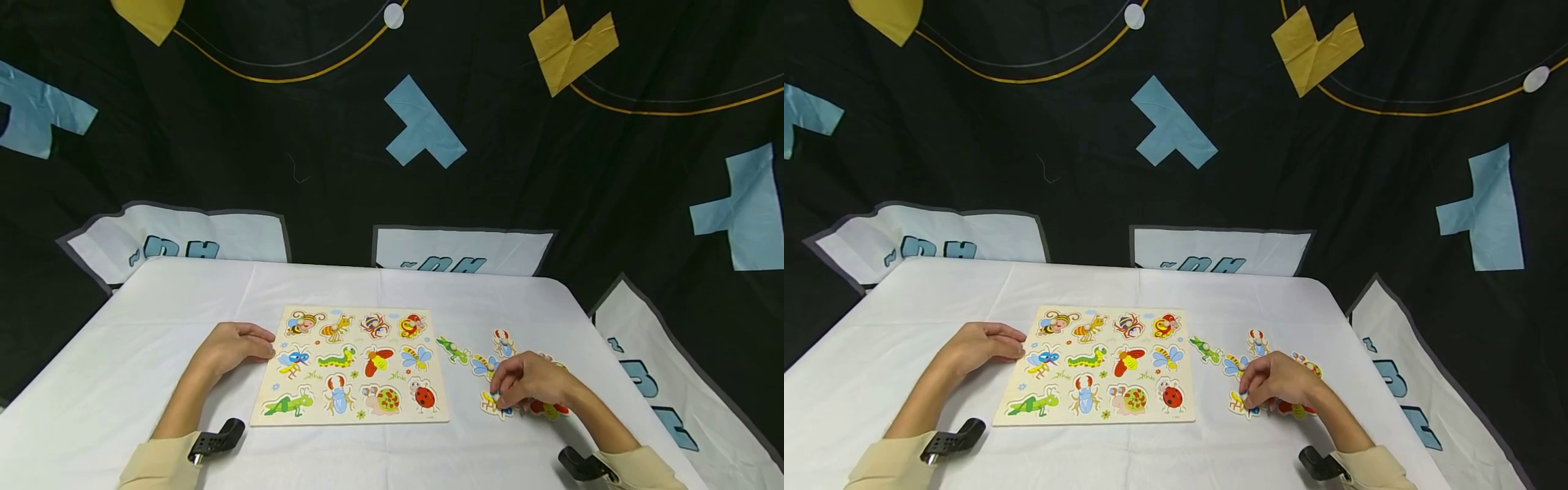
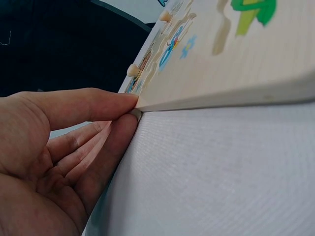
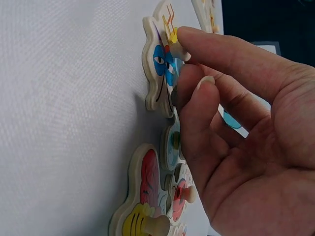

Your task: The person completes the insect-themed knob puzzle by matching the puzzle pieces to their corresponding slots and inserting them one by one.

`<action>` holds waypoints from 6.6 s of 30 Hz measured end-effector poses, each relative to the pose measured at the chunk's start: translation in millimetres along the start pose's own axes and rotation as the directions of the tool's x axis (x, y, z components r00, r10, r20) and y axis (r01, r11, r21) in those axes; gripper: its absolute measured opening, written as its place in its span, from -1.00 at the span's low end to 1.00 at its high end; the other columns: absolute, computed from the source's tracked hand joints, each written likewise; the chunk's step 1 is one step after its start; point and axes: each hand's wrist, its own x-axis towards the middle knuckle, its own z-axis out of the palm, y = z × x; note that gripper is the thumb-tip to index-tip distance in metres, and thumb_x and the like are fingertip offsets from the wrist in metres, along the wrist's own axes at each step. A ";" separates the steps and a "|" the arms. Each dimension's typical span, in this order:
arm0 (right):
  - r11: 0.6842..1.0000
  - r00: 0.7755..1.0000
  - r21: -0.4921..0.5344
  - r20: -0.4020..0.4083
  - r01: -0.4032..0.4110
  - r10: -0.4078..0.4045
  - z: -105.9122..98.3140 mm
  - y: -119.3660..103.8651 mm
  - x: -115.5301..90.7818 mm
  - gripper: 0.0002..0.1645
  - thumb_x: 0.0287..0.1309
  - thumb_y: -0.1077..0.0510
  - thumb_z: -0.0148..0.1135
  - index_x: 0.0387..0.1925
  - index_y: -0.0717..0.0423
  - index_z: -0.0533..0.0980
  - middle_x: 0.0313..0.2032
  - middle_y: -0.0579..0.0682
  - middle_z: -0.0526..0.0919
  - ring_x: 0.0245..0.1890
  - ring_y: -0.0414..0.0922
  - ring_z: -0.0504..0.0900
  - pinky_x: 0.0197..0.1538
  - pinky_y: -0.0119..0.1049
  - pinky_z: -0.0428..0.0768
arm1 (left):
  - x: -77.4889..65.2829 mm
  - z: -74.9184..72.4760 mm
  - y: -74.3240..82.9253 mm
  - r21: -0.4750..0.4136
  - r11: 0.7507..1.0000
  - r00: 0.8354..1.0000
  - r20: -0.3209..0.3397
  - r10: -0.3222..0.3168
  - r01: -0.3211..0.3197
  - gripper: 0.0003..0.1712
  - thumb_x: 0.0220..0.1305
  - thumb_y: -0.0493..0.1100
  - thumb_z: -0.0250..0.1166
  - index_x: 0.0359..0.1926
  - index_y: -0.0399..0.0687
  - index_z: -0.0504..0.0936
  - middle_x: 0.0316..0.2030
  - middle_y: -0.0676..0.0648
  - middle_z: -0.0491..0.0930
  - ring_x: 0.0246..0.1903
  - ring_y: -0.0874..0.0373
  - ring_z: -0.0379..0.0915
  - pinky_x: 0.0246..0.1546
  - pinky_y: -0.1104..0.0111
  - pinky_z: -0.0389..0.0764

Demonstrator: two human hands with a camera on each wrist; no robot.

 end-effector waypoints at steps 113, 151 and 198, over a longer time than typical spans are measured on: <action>0.998 0.993 -0.013 -0.100 0.066 -0.067 18.2 -50.8 51.8 -0.77 -0.09 0.28 0.52 -0.31 0.24 0.69 -0.55 0.00 0.66 -0.50 -0.13 0.53 -0.32 -0.21 0.57 | -2.1 -0.8 1.3 -0.012 1.000 1.000 -0.007 -0.008 0.008 -0.58 0.06 -0.21 0.50 -0.03 -0.28 0.70 -0.34 -0.08 0.80 -0.37 0.16 0.68 -0.29 0.38 0.53; 0.995 0.979 -0.042 -0.180 0.090 -0.096 57.7 -96.8 106.5 -0.85 -0.17 0.26 0.54 -0.43 0.10 0.75 -0.54 -0.10 0.69 -0.58 -0.18 0.47 -0.42 -0.25 0.45 | -0.7 1.3 -0.6 -0.016 1.000 1.000 -0.009 0.002 -0.003 -0.57 0.05 -0.22 0.49 -0.03 -0.30 0.69 -0.34 -0.09 0.79 -0.39 0.15 0.67 -0.32 0.37 0.55; 0.994 0.979 -0.020 -0.169 0.111 -0.113 137.3 -171.1 167.8 -0.88 -0.16 0.29 0.56 -0.49 0.05 0.76 -0.63 -0.09 0.65 -0.66 -0.22 0.39 -0.57 -0.40 0.33 | -0.9 -1.0 0.6 -0.042 0.999 1.000 0.008 0.000 0.000 -0.57 0.05 -0.23 0.50 -0.03 -0.32 0.69 -0.34 -0.08 0.79 -0.38 0.16 0.67 -0.33 0.38 0.61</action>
